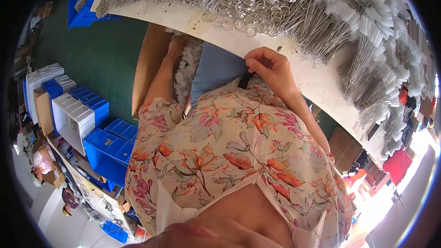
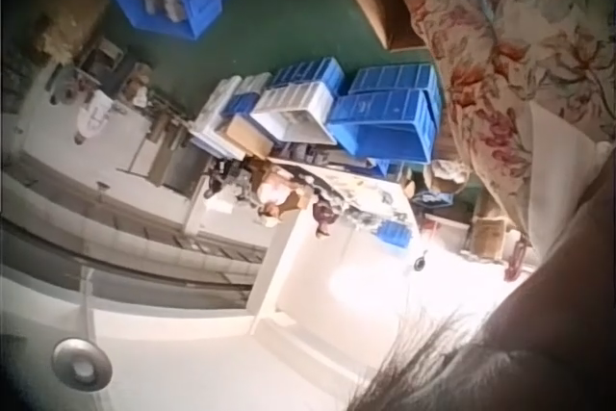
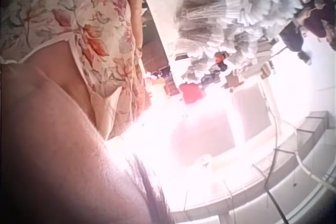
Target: Assembling small white fiber brushes by sliding them onto metal rings and placing the finished sets into a box.
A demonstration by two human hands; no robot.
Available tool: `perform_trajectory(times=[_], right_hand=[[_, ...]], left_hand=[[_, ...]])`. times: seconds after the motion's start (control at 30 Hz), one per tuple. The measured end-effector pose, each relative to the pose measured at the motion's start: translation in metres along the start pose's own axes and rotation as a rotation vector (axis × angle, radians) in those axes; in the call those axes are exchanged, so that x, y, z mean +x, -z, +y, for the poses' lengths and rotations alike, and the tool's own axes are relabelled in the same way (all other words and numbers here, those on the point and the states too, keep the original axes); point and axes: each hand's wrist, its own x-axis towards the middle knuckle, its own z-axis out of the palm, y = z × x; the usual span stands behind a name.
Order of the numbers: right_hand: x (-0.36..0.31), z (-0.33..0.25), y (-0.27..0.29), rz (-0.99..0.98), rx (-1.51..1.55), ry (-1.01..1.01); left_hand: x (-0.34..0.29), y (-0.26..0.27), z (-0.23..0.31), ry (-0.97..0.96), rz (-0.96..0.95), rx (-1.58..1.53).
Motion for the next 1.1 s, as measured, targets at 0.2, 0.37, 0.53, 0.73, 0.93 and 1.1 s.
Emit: perform_trajectory(times=[0.2, 0.37, 0.53, 0.73, 0.93, 1.1], right_hand=[[-0.015, -0.03, 0.002, -0.048, -0.034, 0.07], [-0.009, -0.043, 0.014, -0.175, -0.062, 0.35], [-0.016, -0.084, 0.05, 0.053, -0.198, 0.656], [-0.019, -0.15, 0.137, 0.505, -0.459, 0.643], [0.014, -0.181, 0.259, 0.755, -0.698, 0.487], [0.093, -0.193, 0.294, 0.893, -0.793, 0.305]], left_hand=[[-0.043, 0.139, 0.013, 0.545, 0.907, -0.665], [0.034, 0.355, 0.153, -0.003, 1.214, -0.462], [0.172, 0.442, 0.266, -0.428, 0.71, -0.384], [0.358, 0.449, 0.21, -0.225, 0.285, 0.376], [0.365, 0.418, 0.237, -0.314, 0.219, 0.399], [0.333, 0.41, 0.246, -0.243, 0.365, 0.377]])
